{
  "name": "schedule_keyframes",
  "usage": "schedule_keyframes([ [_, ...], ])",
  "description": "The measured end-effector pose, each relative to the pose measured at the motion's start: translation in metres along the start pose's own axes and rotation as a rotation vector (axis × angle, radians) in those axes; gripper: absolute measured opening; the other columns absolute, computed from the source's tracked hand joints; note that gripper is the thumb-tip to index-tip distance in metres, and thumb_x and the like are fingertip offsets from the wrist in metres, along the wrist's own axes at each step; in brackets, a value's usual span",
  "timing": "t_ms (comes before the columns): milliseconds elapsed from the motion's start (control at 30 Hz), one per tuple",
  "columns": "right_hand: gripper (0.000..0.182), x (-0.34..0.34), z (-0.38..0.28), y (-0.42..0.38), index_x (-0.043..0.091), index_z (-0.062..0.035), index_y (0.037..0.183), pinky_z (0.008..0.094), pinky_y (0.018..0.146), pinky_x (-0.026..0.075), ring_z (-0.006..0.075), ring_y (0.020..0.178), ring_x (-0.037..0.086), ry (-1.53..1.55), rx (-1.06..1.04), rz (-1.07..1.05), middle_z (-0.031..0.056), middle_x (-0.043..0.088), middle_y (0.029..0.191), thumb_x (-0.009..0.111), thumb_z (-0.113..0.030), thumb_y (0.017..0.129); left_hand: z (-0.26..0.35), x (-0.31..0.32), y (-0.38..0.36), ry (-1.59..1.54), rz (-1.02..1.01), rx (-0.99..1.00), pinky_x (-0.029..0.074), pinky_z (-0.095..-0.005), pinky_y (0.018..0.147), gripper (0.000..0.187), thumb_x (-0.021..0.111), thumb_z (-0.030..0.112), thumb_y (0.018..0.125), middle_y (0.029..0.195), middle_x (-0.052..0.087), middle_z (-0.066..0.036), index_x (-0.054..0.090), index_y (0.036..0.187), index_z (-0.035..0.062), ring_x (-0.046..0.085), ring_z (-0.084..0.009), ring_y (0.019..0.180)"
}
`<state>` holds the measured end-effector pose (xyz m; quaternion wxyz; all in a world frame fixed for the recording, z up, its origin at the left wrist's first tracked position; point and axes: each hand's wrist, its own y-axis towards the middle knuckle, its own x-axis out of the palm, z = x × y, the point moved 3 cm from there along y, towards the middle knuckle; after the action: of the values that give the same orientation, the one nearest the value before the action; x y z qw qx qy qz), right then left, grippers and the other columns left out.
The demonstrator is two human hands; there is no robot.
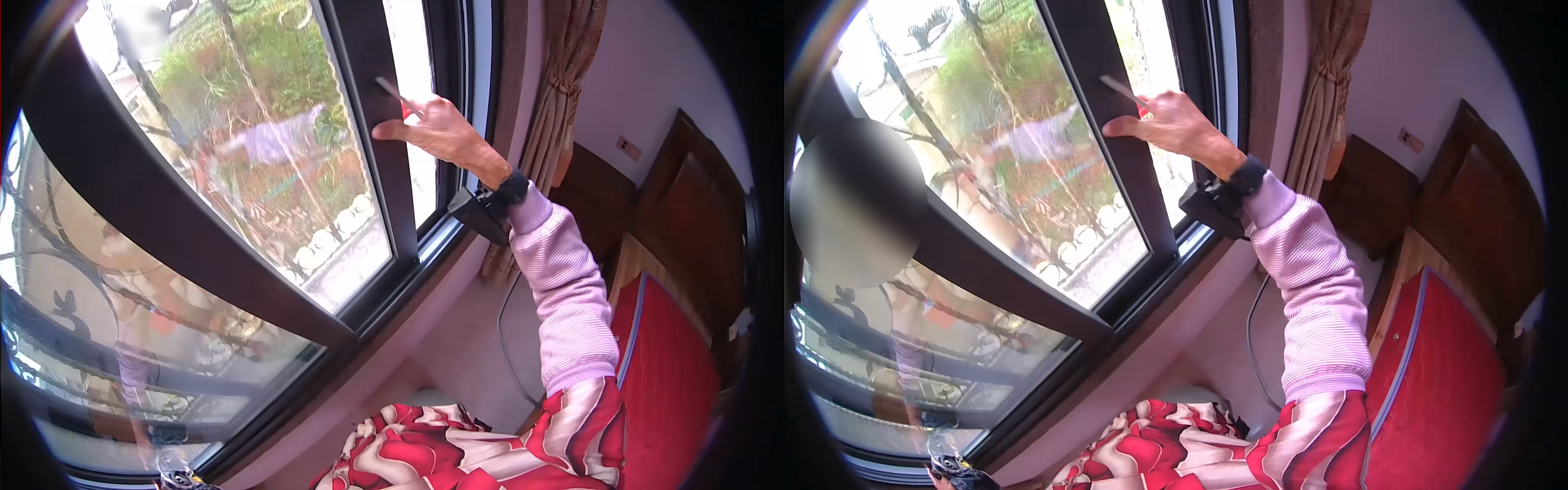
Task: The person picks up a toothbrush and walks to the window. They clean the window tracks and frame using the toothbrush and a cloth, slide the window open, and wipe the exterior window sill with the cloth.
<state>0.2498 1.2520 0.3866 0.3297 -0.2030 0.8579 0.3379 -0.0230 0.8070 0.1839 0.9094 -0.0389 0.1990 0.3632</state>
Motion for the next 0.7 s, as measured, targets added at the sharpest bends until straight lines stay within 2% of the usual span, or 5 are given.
schedule_keyframes([
  [167, 0.033, -0.002, 0.090, 0.008, 0.060, -0.0038, 0.111, 0.0381, 0.078, 0.049, 0.0328, 0.093, 0.062, 0.085, 0.107, 0.662, 0.0195, 0.064, 0.096, 0.053, -0.031, 0.093, 0.008, 0.050, -0.001, -0.025, -0.126, 0.006, 0.046, -0.0338, 0.094, 0.057, 0.055, 0.010, 0.092, 0.126, 0.054, -0.014, 0.033, 0.144, 0.0050, 0.054, -0.0206, 0.112],
  [300, 0.034, 0.032, 0.129, 0.023, 0.049, 0.0039, 0.119, 0.0374, 0.072, 0.053, 0.0300, 0.077, 0.064, 0.175, 0.118, 0.618, 0.0227, 0.060, 0.106, 0.044, -0.012, 0.090, -0.002, 0.022, 0.002, -0.017, -0.066, 0.014, 0.046, -0.0338, 0.094, 0.057, 0.056, 0.012, 0.092, 0.126, 0.054, -0.014, 0.033, 0.144, 0.0051, 0.054, -0.0204, 0.112],
  [467, 0.035, 0.041, 0.122, 0.027, 0.049, 0.0034, 0.123, 0.0311, 0.057, 0.053, 0.0186, 0.061, 0.065, 0.297, 0.213, 0.617, 0.0142, 0.061, 0.092, 0.042, -0.016, 0.094, -0.031, -0.099, -0.006, 0.047, 0.263, 0.014, 0.046, -0.0338, 0.094, 0.057, 0.056, 0.013, 0.092, 0.126, 0.054, -0.014, 0.033, 0.144, 0.0053, 0.053, -0.0203, 0.113],
  [567, 0.029, 0.046, 0.126, 0.032, 0.057, 0.0018, 0.108, 0.0426, 0.082, 0.050, 0.0357, 0.093, 0.061, 0.223, 0.188, 0.692, 0.0216, 0.063, 0.097, 0.060, -0.019, 0.088, -0.058, -0.200, -0.029, 0.112, 0.500, 0.018, 0.046, -0.0338, 0.094, 0.056, 0.056, 0.014, 0.093, 0.127, 0.054, -0.014, 0.033, 0.144, 0.0054, 0.053, -0.0202, 0.113],
  [700, 0.051, 0.039, 0.132, 0.028, 0.057, 0.0060, 0.116, 0.0372, 0.088, 0.049, 0.0298, 0.101, 0.062, 0.102, 0.186, 0.707, 0.0208, 0.064, 0.108, 0.074, -0.027, 0.081, -0.106, -0.314, -0.069, 0.218, 0.682, -0.026, 0.046, -0.0338, 0.094, 0.056, 0.056, 0.015, 0.093, 0.127, 0.054, -0.013, 0.033, 0.144, 0.0055, 0.053, -0.0201, 0.113],
])
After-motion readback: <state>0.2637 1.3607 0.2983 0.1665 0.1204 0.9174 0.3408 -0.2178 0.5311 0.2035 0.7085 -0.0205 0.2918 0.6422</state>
